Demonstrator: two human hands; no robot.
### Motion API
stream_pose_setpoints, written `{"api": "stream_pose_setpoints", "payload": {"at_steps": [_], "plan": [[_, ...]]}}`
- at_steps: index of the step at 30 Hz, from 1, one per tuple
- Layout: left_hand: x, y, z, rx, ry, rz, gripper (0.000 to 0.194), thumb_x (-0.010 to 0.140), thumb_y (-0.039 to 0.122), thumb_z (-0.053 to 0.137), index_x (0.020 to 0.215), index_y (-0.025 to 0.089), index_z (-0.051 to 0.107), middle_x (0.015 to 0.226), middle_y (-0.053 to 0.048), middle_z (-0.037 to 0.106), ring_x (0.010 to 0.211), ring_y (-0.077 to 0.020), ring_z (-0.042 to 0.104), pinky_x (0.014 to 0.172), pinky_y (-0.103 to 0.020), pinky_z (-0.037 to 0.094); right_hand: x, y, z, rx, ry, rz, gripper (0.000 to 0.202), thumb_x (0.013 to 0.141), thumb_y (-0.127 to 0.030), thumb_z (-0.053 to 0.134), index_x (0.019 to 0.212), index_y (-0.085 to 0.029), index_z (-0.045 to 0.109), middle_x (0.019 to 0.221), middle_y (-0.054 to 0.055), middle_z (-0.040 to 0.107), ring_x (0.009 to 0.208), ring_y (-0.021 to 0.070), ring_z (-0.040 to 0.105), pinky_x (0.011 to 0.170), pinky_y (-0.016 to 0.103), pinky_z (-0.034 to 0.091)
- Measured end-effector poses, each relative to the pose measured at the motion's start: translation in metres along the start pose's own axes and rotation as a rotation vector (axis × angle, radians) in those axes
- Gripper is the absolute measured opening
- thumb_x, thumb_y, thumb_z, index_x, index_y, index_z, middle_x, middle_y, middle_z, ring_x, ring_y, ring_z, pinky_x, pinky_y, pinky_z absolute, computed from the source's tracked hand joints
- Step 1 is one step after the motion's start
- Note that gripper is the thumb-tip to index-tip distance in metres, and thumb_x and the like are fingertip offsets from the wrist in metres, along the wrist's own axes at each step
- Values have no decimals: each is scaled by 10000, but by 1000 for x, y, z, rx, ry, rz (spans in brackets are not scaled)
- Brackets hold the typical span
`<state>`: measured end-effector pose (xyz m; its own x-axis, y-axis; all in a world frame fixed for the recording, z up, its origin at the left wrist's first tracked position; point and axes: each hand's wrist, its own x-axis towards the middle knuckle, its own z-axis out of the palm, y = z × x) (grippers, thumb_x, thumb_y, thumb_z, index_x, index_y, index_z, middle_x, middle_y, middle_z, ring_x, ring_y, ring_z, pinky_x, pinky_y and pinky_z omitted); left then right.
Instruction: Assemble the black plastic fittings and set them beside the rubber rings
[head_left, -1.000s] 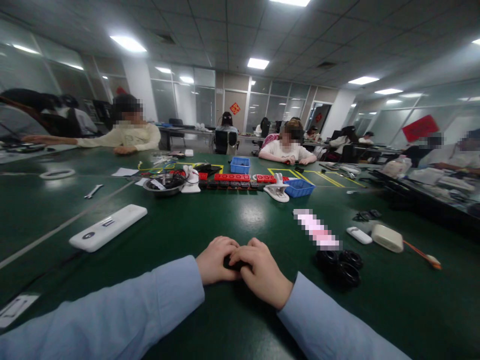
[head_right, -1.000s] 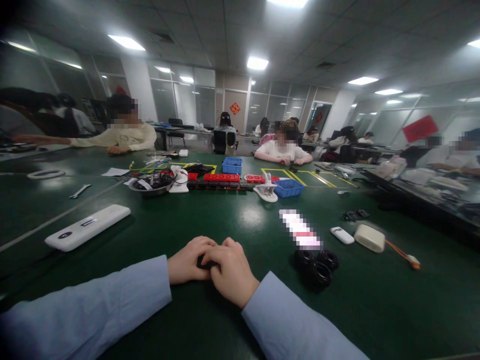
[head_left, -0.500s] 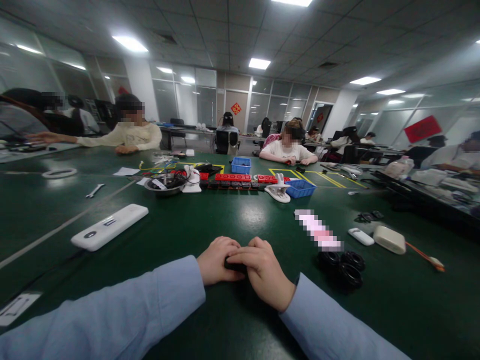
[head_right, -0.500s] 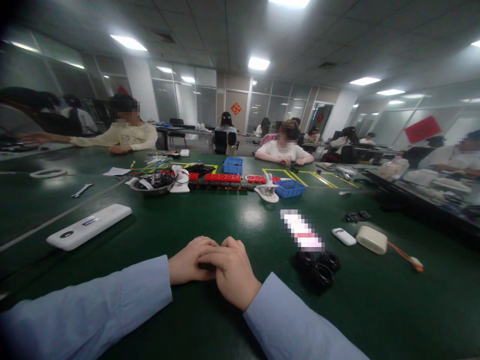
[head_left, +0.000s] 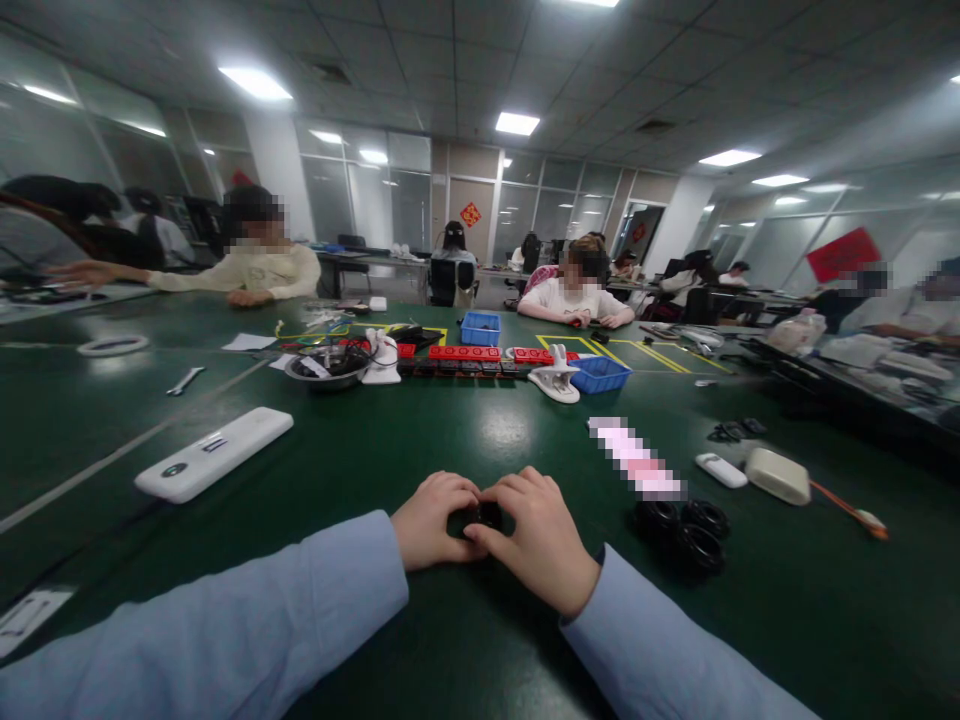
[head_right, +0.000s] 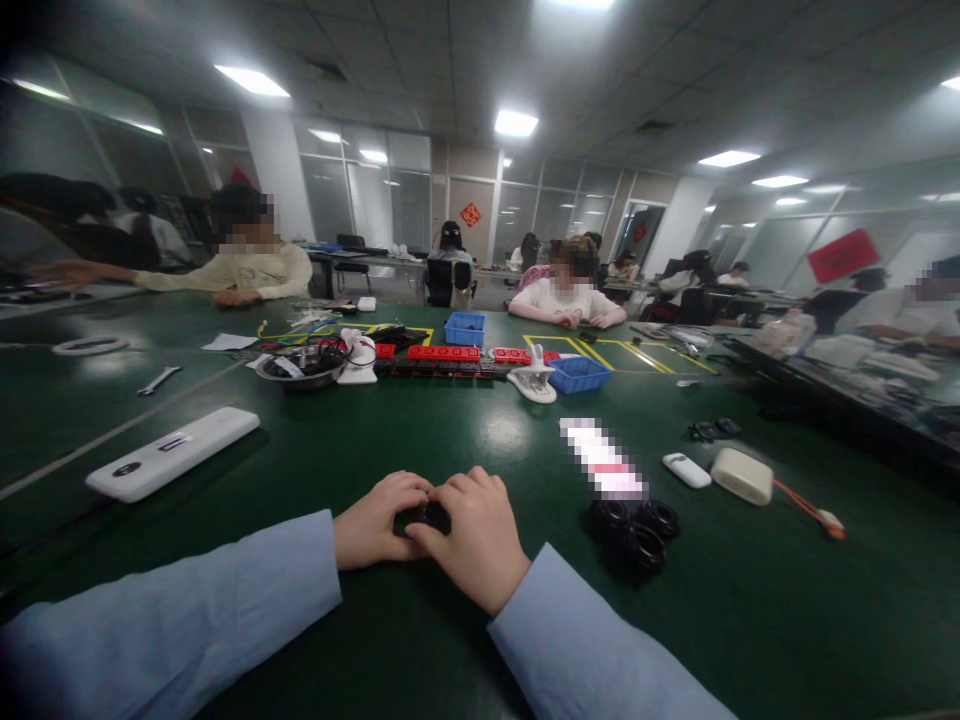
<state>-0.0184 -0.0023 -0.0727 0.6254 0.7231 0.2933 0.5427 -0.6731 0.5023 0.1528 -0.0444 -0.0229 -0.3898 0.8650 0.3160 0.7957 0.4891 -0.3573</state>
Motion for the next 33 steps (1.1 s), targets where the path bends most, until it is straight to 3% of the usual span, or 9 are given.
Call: {"api": "stream_pose_setpoints", "payload": {"at_steps": [22, 33], "plan": [[2, 5, -3, 7, -35, -4, 350, 618, 330, 722, 922, 187, 624, 999, -49, 615, 966, -244, 539, 916, -405, 373, -2, 1, 5, -49, -6, 6, 197, 734, -358, 694, 858, -215, 640, 850, 32, 582, 841, 200, 480, 715, 331, 349], [2, 2, -3, 7, -49, 15, 322, 630, 295, 701, 932, 208, 630, 1019, -34, 609, 988, -239, 526, 934, -406, 363, -1, 2, 4, 69, -63, -113, 171, 733, -146, 616, 897, -191, 634, 876, 35, 588, 825, 174, 485, 766, 318, 389]]}}
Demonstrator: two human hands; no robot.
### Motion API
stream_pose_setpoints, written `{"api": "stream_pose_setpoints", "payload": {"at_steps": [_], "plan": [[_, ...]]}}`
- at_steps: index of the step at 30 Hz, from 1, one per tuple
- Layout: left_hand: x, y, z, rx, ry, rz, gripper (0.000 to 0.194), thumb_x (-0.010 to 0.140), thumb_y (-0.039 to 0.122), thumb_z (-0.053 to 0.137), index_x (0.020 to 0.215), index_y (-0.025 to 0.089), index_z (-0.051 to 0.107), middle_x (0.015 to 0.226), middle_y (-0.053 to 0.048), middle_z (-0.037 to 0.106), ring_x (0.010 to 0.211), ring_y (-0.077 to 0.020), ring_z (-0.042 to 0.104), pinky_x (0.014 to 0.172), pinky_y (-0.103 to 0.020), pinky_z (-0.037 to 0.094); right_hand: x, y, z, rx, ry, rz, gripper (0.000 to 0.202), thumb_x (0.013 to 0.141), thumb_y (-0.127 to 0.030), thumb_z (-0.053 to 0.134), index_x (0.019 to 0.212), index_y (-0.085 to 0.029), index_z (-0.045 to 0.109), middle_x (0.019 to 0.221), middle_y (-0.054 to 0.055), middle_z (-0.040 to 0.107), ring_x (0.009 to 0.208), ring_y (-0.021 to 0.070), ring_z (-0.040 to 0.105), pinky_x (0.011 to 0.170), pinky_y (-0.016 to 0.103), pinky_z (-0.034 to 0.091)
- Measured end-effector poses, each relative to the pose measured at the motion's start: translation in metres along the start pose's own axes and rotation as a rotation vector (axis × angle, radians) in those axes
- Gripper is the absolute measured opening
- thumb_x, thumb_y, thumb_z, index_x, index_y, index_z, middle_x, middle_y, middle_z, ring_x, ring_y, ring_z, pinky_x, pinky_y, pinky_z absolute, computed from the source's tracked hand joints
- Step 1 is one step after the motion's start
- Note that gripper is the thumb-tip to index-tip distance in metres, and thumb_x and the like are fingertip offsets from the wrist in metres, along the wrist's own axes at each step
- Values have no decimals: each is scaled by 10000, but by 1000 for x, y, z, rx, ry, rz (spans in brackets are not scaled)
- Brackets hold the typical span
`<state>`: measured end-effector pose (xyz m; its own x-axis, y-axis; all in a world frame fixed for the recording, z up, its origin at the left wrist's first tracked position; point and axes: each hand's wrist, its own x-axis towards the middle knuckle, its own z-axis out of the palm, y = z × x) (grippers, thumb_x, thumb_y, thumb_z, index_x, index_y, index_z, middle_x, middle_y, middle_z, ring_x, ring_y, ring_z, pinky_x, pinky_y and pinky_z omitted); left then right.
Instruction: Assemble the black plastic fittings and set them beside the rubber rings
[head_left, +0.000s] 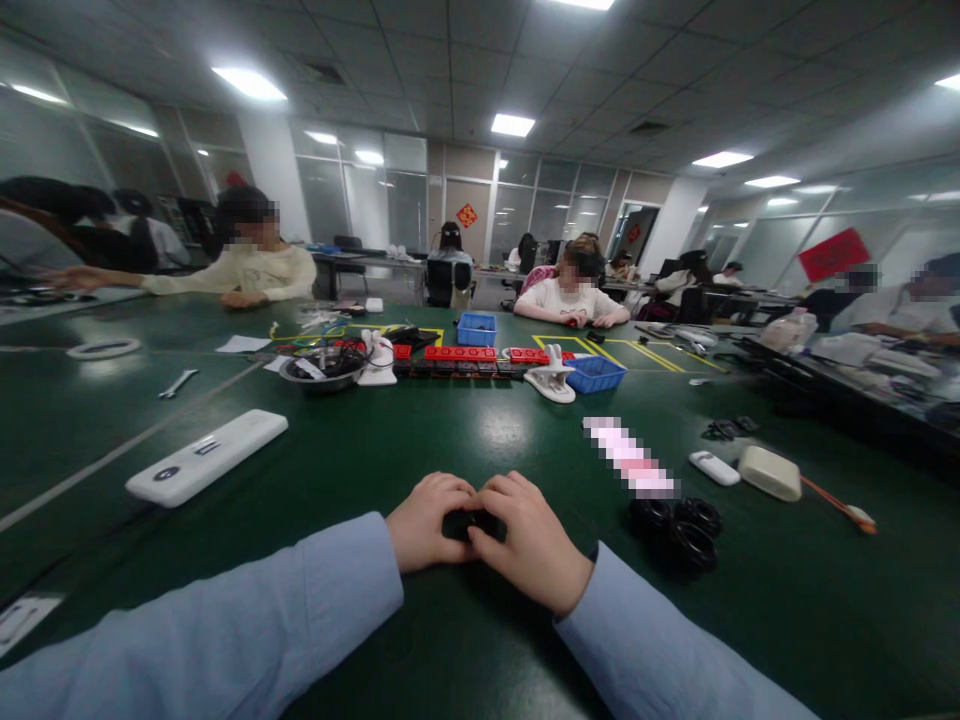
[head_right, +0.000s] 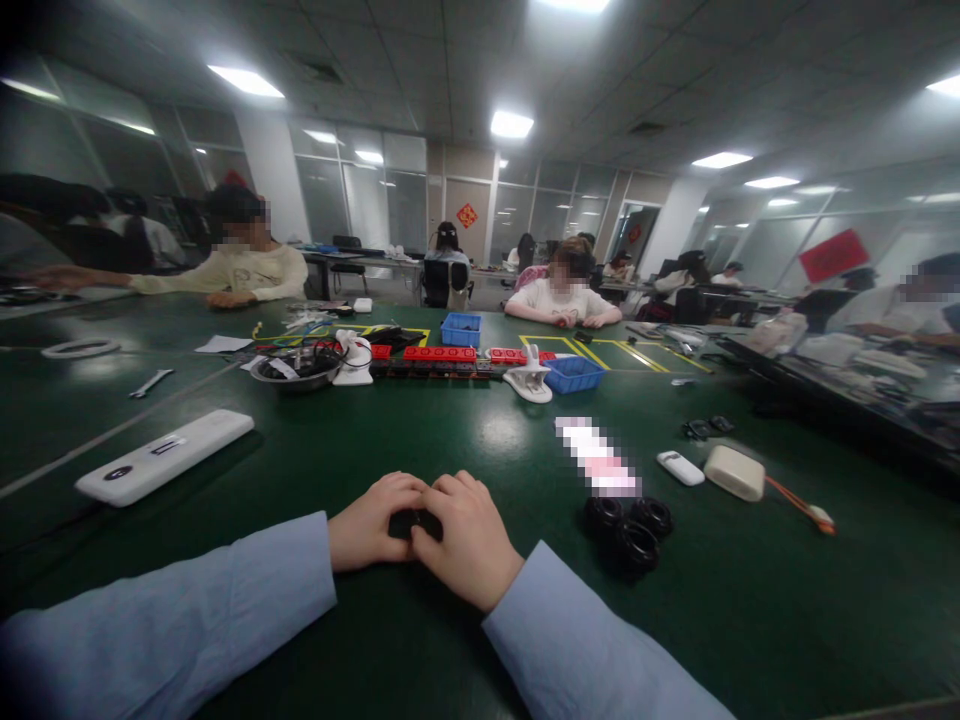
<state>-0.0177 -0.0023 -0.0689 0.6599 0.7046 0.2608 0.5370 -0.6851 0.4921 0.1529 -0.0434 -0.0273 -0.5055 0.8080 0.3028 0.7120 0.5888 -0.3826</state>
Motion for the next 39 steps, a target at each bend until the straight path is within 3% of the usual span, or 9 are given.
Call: {"api": "stream_pose_setpoints", "payload": {"at_steps": [4, 17, 25, 32, 39], "plan": [[0, -2, 1, -14, 23, -10, 299, 606, 274, 720, 877, 190, 626, 1003, -29, 612, 980, -239, 529, 930, -400, 365, 0, 1, 1, 98, 13, -55, 264, 689, -65, 577, 906, -195, 650, 910, 30, 627, 810, 165, 495, 775, 315, 385], [0, 1, 0, -13, 32, -10, 236, 587, 255, 751, 768, 180, 619, 965, -32, 610, 966, -234, 531, 914, -394, 370, 0, -1, 1, 186, -18, -70, 265, 625, -10, 545, 753, -200, 678, 867, -1, 676, 785, 162, 479, 734, 298, 373], [0, 1, 3, 12, 60, 1, 282, 613, 380, 737, 764, 178, 611, 937, -26, 616, 930, -222, 548, 893, -376, 390, 0, 5, 10, 206, 8, -133, 329, 601, 65, 477, 636, -206, 661, 827, -37, 688, 759, 156, 463, 714, 306, 343], [-1, -2, 3, 30, 23, 3, 275, 634, 352, 711, 840, 196, 615, 948, -22, 612, 954, -231, 539, 897, -382, 384, -2, 2, 0, 207, 55, -134, 404, 562, 21, 482, 856, -201, 649, 1013, 30, 594, 908, 194, 474, 811, 358, 362], [-1, -9, 5, 15, 24, 2, 380, 627, 383, 709, 937, 187, 608, 1012, -58, 607, 983, -254, 519, 910, -405, 371, -1, -1, 0, 125, 86, 4, 252, 670, -109, 592, 915, -163, 597, 957, 57, 563, 891, 201, 471, 808, 359, 384]]}}
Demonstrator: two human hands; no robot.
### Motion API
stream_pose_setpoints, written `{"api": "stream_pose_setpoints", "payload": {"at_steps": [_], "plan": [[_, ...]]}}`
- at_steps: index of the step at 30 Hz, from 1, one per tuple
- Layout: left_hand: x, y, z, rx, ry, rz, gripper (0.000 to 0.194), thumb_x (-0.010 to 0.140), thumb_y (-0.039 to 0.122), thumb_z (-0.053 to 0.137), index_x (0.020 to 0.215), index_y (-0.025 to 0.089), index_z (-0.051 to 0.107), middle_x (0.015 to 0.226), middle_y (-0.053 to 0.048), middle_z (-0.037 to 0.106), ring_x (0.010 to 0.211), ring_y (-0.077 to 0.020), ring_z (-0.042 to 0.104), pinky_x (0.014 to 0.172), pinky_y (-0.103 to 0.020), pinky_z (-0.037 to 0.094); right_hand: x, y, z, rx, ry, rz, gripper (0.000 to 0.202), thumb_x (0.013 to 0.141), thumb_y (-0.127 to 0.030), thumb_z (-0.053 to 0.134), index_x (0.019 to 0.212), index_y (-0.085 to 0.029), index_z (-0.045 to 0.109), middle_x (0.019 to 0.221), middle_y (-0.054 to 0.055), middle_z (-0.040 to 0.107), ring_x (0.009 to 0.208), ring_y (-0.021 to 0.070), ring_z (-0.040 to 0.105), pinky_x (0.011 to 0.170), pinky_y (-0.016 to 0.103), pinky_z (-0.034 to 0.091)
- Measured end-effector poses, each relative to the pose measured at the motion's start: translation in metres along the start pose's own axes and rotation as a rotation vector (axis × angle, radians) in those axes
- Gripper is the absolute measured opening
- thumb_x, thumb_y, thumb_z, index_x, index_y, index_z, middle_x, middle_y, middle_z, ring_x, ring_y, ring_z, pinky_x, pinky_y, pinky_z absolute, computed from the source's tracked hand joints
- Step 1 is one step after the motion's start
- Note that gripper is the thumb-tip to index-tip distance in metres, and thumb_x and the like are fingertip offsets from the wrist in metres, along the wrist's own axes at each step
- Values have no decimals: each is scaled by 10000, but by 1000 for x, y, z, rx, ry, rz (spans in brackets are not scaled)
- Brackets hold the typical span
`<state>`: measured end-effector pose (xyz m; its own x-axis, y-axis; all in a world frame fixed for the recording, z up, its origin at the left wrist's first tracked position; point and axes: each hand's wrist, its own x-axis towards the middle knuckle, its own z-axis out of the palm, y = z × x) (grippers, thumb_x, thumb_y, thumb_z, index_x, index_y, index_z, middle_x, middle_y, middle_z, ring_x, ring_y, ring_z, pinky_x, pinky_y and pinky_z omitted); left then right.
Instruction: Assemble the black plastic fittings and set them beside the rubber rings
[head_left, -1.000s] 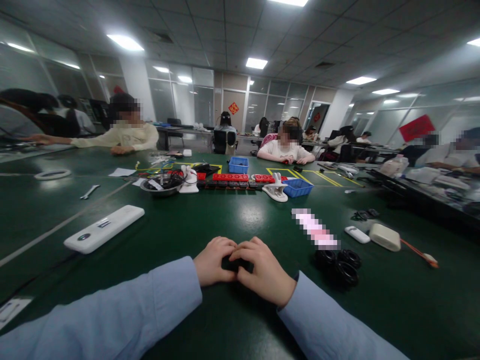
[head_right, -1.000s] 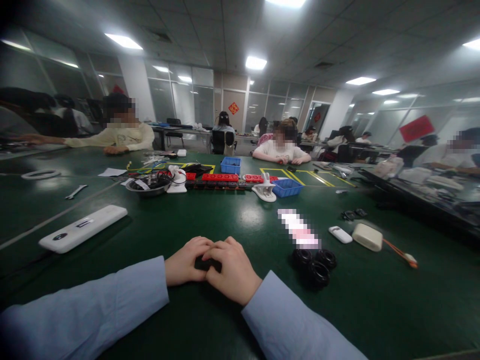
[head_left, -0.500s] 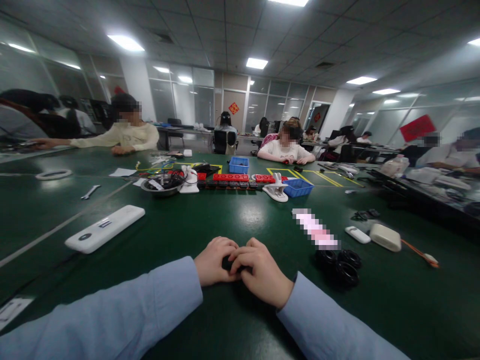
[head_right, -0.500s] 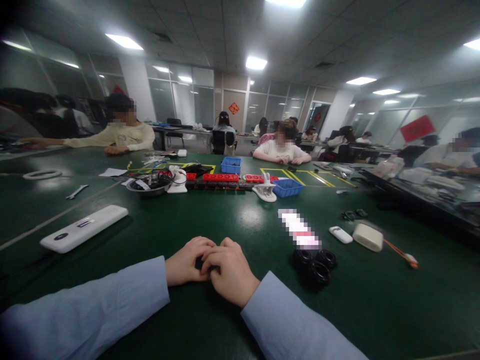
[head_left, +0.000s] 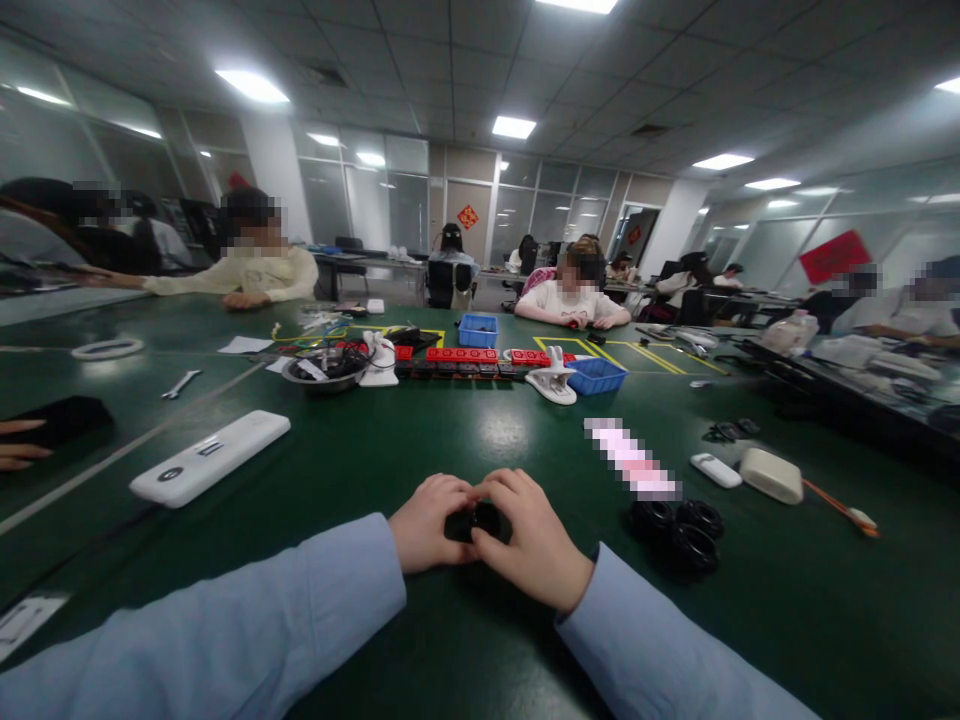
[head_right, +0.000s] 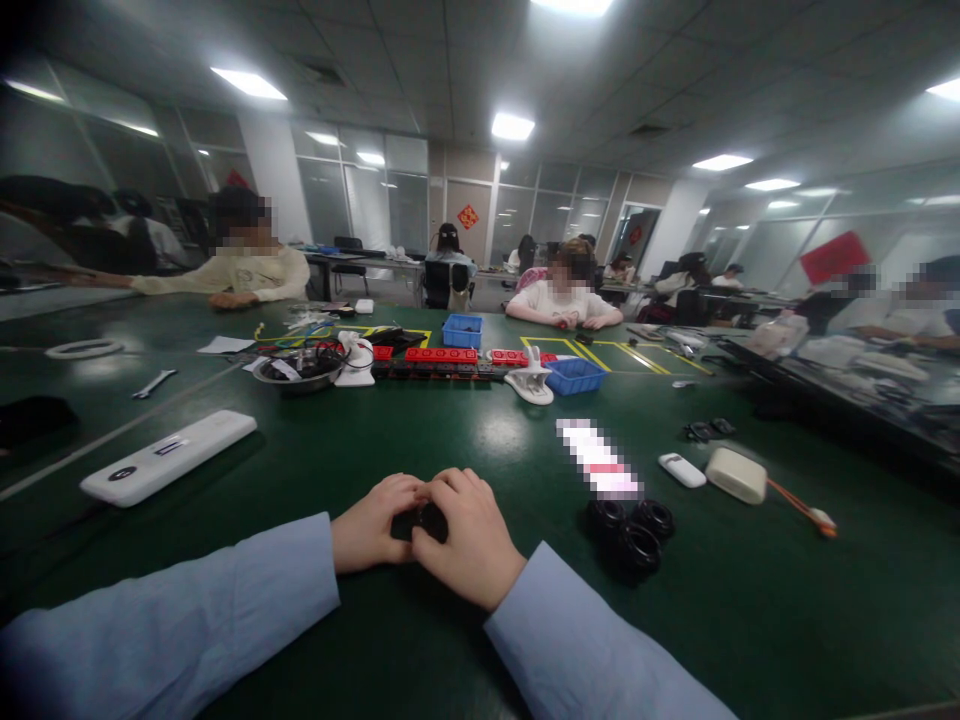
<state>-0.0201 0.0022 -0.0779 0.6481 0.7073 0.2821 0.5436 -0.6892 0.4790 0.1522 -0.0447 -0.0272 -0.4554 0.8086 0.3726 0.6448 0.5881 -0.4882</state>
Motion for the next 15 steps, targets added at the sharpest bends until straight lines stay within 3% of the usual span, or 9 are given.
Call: {"api": "stream_pose_setpoints", "payload": {"at_steps": [9, 15], "plan": [[0, 4, -2, -10, 13, 20, 297, 634, 375, 706, 838, 184, 610, 984, -52, 622, 970, -244, 537, 913, -391, 370, 1, 1, -1, -62, -28, 125, 303, 710, -325, 692, 960, -191, 586, 960, 39, 578, 922, 213, 489, 811, 375, 380], [0, 3, -2, -10, -3, 7, 328, 625, 346, 714, 897, 189, 620, 1034, -53, 612, 998, -246, 522, 929, -390, 361, 0, 1, 6, -94, -50, 144, 306, 701, -325, 697, 936, -178, 569, 943, 48, 568, 912, 213, 499, 795, 364, 396]]}}
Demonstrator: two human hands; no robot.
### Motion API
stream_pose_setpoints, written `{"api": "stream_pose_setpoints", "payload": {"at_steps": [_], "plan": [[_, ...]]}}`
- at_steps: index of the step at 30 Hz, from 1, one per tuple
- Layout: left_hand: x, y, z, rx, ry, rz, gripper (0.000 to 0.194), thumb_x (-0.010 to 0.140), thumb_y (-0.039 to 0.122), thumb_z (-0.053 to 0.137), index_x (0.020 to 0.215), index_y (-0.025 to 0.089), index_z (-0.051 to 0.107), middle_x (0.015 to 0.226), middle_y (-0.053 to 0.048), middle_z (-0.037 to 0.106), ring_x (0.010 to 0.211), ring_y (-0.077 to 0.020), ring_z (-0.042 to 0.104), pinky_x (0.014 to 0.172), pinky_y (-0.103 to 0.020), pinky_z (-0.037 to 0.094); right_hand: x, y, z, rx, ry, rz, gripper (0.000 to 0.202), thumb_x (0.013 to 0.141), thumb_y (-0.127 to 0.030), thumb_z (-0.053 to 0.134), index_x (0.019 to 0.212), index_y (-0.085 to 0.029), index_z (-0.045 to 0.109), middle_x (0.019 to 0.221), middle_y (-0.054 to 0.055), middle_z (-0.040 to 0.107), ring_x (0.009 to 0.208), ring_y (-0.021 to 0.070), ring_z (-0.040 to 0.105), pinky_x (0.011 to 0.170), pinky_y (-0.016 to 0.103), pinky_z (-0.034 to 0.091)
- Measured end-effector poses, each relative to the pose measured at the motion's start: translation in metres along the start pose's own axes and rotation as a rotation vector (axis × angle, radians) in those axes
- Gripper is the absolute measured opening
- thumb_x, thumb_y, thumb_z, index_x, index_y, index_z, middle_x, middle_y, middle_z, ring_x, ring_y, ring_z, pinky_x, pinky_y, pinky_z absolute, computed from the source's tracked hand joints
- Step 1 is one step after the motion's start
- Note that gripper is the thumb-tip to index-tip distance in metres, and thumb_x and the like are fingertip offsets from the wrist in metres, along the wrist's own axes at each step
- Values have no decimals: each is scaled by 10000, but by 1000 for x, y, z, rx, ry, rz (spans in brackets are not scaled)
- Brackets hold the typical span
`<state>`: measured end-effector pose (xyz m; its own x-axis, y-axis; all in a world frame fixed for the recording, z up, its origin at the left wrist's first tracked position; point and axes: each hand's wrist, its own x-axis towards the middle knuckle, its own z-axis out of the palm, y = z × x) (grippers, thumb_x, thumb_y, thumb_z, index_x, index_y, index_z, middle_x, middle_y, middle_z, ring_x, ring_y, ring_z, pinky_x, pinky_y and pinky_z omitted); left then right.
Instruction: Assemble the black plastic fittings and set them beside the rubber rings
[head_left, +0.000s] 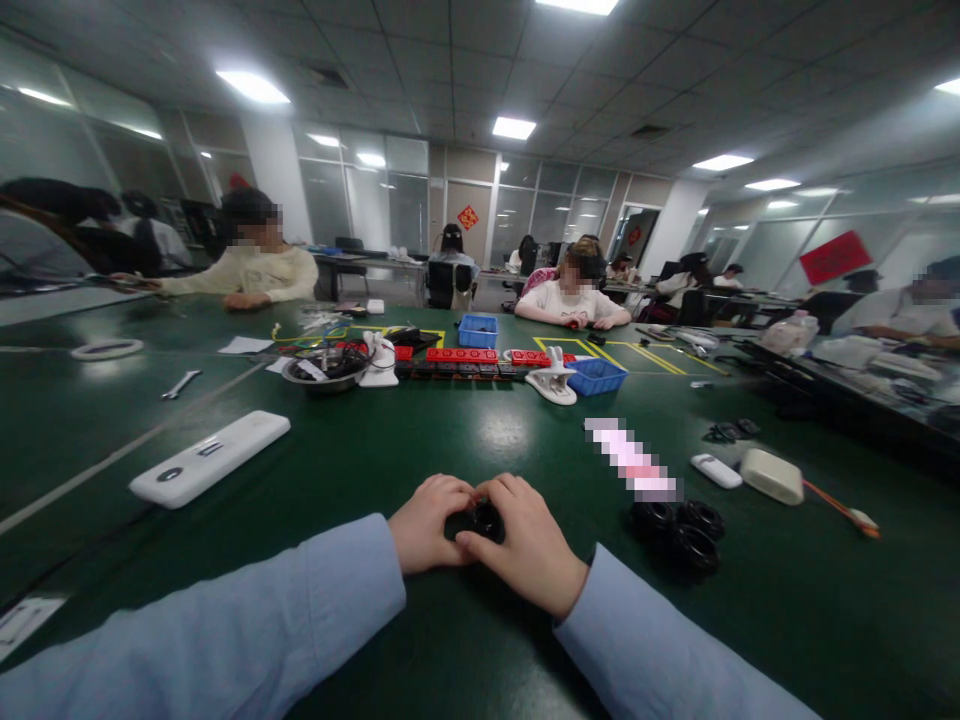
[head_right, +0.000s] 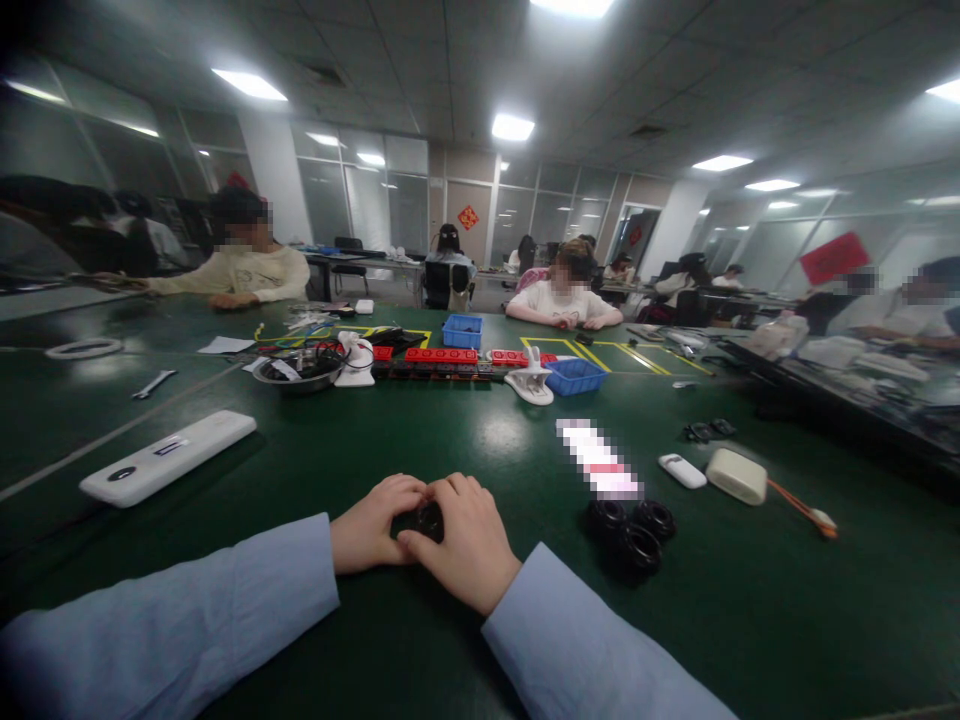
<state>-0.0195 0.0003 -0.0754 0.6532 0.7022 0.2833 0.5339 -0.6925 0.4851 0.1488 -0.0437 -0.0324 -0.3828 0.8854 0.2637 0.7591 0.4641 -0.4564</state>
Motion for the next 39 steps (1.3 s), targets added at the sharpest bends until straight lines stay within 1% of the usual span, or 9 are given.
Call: {"api": "stream_pose_setpoints", "payload": {"at_steps": [4, 10, 13, 18, 23, 30, 33, 36, 39], "plan": [[0, 0, -1, -16, 6, 16, 292, 628, 356, 709, 845, 184, 616, 1036, -48, 619, 998, -243, 531, 934, -387, 363, 0, 0, 0, 29, 47, 6, 377, 681, -307, 711, 984, -176, 529, 986, 52, 563, 931, 208, 502, 803, 355, 400], [1, 6, -4, 7, -11, -15, 289, 621, 310, 697, 865, 180, 615, 1017, -44, 614, 994, -244, 529, 934, -390, 369, 1, 0, 1, -41, 0, -1, 188, 731, -260, 664, 848, -172, 545, 873, 38, 568, 850, 197, 500, 749, 335, 403], [1, 7, -5, 4, -11, -20, 270, 613, 288, 698, 842, 173, 611, 1026, -44, 612, 998, -242, 528, 941, -389, 365, 2, 0, 1, -39, -2, -3, 186, 732, -254, 666, 845, -168, 546, 872, 41, 563, 848, 195, 496, 746, 328, 407], [1, 6, -4, -11, -17, -28, 297, 607, 280, 706, 868, 171, 614, 1035, -53, 606, 1007, -252, 521, 950, -405, 357, 0, -1, -1, -43, -8, -9, 190, 731, -249, 672, 851, -167, 550, 875, 47, 558, 854, 199, 493, 747, 331, 408], [1, 5, -3, -20, -14, -25, 298, 609, 290, 708, 865, 174, 609, 1035, -58, 605, 1006, -249, 521, 950, -406, 358, -2, -2, -3, -76, -5, -8, 185, 735, -275, 677, 847, -176, 569, 870, 46, 554, 841, 201, 484, 727, 329, 399], [1, 5, -2, -23, 1, -24, 319, 607, 296, 715, 876, 163, 607, 999, -59, 608, 986, -252, 530, 941, -404, 370, -1, 1, -3, -63, -20, -87, 170, 734, -236, 679, 873, -177, 602, 870, 38, 577, 844, 190, 483, 764, 329, 390], [1, 5, -2, -20, 3, -27, 363, 603, 280, 719, 928, 159, 615, 1005, -65, 605, 992, -254, 526, 945, -410, 366, -1, 2, -6, -45, -33, -120, 175, 743, -212, 660, 910, -183, 615, 855, 33, 594, 827, 181, 486, 761, 323, 387], [1, 6, -3, -17, -7, -29, 394, 610, 279, 713, 977, 178, 613, 1016, -59, 605, 991, -250, 524, 942, -420, 366, -1, 2, -8, -10, -45, -152, 231, 744, -171, 635, 972, -205, 625, 881, 29, 621, 832, 178, 493, 765, 318, 385], [1, 7, -4, -14, -15, -27, 358, 610, 272, 709, 949, 200, 621, 1010, -41, 609, 983, -240, 527, 936, -414, 370, -1, 2, -9, 35, -59, -202, 309, 730, -95, 581, 1006, -225, 626, 948, 17, 644, 835, 166, 504, 777, 313, 377]]}}
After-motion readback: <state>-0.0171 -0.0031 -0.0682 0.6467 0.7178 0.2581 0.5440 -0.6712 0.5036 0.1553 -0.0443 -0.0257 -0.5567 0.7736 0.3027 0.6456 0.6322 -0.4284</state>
